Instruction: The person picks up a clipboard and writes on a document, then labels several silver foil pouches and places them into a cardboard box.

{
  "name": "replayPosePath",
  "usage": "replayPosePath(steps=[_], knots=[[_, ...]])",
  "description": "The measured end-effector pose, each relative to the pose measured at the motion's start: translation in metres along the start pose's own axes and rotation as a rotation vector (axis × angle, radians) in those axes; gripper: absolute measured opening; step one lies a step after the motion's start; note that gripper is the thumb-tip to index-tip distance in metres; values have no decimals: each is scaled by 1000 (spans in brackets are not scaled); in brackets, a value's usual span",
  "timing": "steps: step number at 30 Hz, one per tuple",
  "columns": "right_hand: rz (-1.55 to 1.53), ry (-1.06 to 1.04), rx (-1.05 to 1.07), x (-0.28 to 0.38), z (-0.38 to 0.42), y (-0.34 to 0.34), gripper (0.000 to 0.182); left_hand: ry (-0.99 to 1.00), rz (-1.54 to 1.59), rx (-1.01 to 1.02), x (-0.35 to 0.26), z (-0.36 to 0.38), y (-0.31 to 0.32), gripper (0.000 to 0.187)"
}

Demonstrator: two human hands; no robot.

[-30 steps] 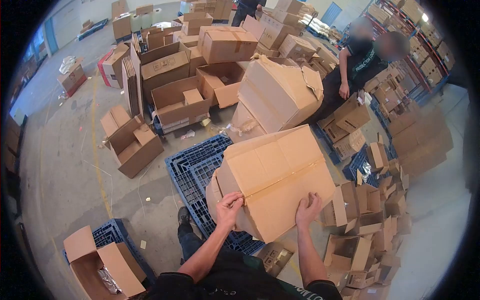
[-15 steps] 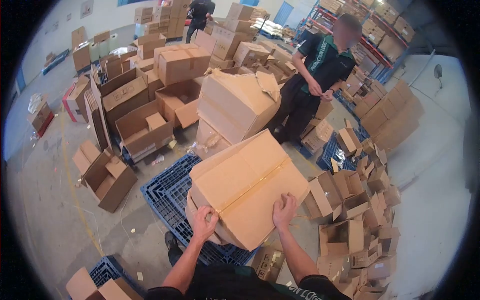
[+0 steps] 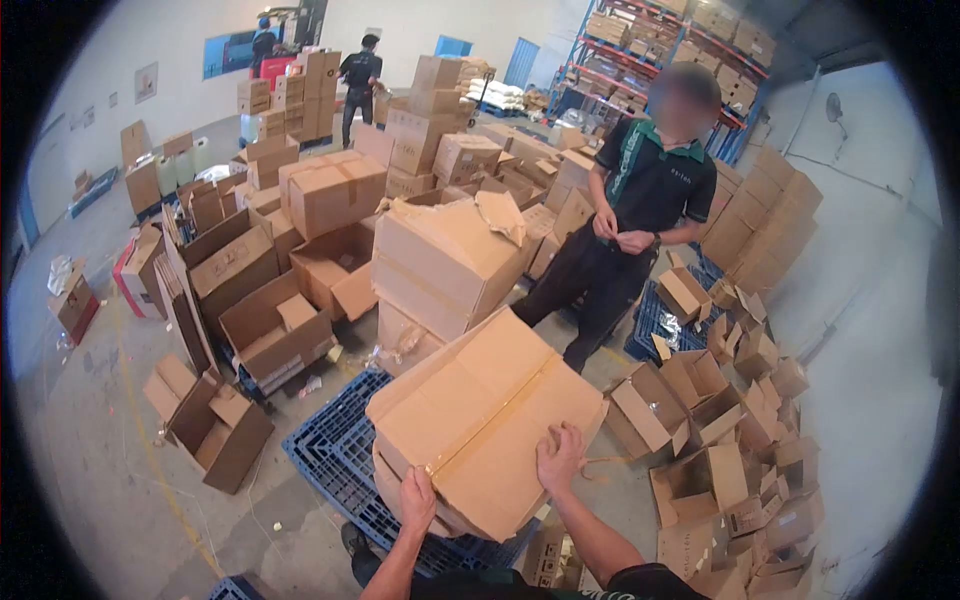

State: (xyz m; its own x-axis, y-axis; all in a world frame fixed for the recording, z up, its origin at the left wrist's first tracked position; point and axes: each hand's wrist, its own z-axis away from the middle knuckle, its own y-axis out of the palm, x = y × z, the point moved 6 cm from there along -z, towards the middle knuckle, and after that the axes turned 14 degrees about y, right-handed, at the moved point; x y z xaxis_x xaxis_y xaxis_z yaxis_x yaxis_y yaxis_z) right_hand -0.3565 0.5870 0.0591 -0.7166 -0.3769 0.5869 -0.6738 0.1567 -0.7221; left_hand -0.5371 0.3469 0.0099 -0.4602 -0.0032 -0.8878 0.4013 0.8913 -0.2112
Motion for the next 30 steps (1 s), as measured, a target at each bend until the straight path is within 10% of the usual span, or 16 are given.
replayPosePath(steps=[11, 15, 19, 21, 24, 30], knots=[[-38, 166, 57, -5, 2, 2, 29, 163, 13, 119, 26, 29, 2, 35], [-110, 177, 34, -6, 6, 2, 29, -771, 600, 146, -64, 21, -23, 42], [-51, 87, -29, -3, 24, -3, 33, -490, 163, 439, -58, -4, -50, 48], [-17, -21, 146, 26, 36, -5, 38, 114, -411, 695, -84, -29, -54, 44], [-131, -383, 441, 105, 86, -4, 46, 130, -418, 645, -96, -66, -17, 40], [-545, -253, 540, 85, 53, 79, 37, 393, -450, 774, -191, -65, 53, 38]])
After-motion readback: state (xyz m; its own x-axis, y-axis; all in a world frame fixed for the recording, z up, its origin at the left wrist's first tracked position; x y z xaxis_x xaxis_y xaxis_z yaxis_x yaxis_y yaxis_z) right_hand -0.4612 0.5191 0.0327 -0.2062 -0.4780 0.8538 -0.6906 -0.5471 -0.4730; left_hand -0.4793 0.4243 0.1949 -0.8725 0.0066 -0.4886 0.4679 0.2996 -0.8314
